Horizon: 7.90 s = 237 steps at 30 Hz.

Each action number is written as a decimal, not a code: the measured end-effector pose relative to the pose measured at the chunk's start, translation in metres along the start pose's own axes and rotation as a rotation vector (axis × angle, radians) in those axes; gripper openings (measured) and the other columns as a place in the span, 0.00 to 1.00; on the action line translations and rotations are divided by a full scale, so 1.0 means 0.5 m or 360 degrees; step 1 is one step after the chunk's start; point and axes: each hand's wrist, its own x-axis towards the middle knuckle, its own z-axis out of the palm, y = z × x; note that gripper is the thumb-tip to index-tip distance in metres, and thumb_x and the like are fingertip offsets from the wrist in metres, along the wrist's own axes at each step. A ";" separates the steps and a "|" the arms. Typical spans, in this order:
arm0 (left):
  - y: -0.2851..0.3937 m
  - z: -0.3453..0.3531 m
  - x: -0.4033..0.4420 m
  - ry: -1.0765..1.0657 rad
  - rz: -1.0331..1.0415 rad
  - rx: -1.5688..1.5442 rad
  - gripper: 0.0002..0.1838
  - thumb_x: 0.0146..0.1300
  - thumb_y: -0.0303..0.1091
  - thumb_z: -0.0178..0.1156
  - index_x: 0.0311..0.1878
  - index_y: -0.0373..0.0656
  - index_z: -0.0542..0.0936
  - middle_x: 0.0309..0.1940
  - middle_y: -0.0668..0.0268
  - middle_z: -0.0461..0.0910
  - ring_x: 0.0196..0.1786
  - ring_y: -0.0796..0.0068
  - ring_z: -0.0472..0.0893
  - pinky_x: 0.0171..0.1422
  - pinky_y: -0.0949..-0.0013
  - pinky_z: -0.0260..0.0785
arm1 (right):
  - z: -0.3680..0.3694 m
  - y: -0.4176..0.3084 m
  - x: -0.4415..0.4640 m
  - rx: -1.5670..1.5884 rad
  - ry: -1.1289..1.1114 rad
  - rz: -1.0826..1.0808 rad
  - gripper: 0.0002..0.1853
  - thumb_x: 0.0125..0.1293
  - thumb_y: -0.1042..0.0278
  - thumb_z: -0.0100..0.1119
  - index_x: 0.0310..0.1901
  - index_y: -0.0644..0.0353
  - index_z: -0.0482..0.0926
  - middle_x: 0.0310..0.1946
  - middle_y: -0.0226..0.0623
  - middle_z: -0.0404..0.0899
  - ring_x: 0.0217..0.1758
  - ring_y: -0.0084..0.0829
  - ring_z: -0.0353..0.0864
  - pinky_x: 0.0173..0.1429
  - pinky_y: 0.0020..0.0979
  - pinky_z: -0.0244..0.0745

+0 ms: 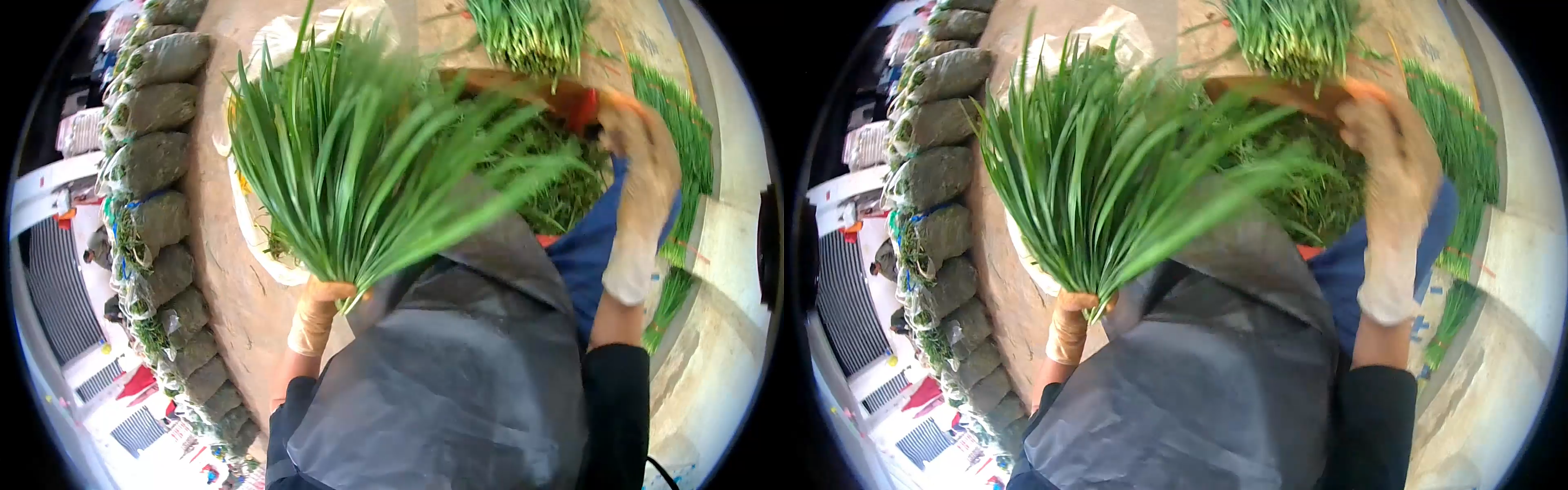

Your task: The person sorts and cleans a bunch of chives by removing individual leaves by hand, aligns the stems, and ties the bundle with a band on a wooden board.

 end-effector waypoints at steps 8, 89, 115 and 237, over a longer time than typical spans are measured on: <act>0.068 0.215 0.183 0.0025 0.0521 -0.0403 0.25 0.50 0.31 0.69 0.52 0.35 0.75 0.42 0.59 0.81 0.40 0.70 0.82 0.45 0.68 0.75 | 0.149 0.067 -0.130 0.0359 -0.1295 0.0083 0.47 0.54 0.43 0.71 0.68 0.63 0.61 0.55 0.45 0.74 0.60 0.40 0.73 0.66 0.35 0.67; 0.107 0.349 0.949 0.0547 0.0611 0.0663 0.50 0.61 0.69 0.52 0.74 0.39 0.54 0.70 0.45 0.59 0.72 0.52 0.61 0.74 0.56 0.53 | 0.276 0.265 0.497 -0.1586 -0.0489 0.0371 0.56 0.61 0.28 0.51 0.73 0.68 0.44 0.72 0.59 0.50 0.71 0.52 0.61 0.72 0.42 0.62; 0.194 0.453 0.917 0.0394 0.0599 0.1447 0.64 0.49 0.63 0.70 0.76 0.39 0.43 0.73 0.40 0.48 0.76 0.47 0.50 0.77 0.53 0.47 | -0.158 0.262 0.496 -0.0203 -0.0489 0.0313 0.14 0.57 0.65 0.68 0.43 0.61 0.83 0.38 0.32 0.83 0.43 0.25 0.80 0.49 0.29 0.74; 0.234 0.248 0.988 0.0590 0.0350 0.1971 0.09 0.50 0.37 0.70 0.32 0.42 0.87 0.29 0.55 0.85 0.35 0.58 0.84 0.44 0.61 0.75 | -0.114 0.393 0.561 0.0157 -0.1052 0.0835 0.16 0.64 0.69 0.60 0.53 0.63 0.78 0.39 0.36 0.82 0.38 0.22 0.79 0.39 0.24 0.71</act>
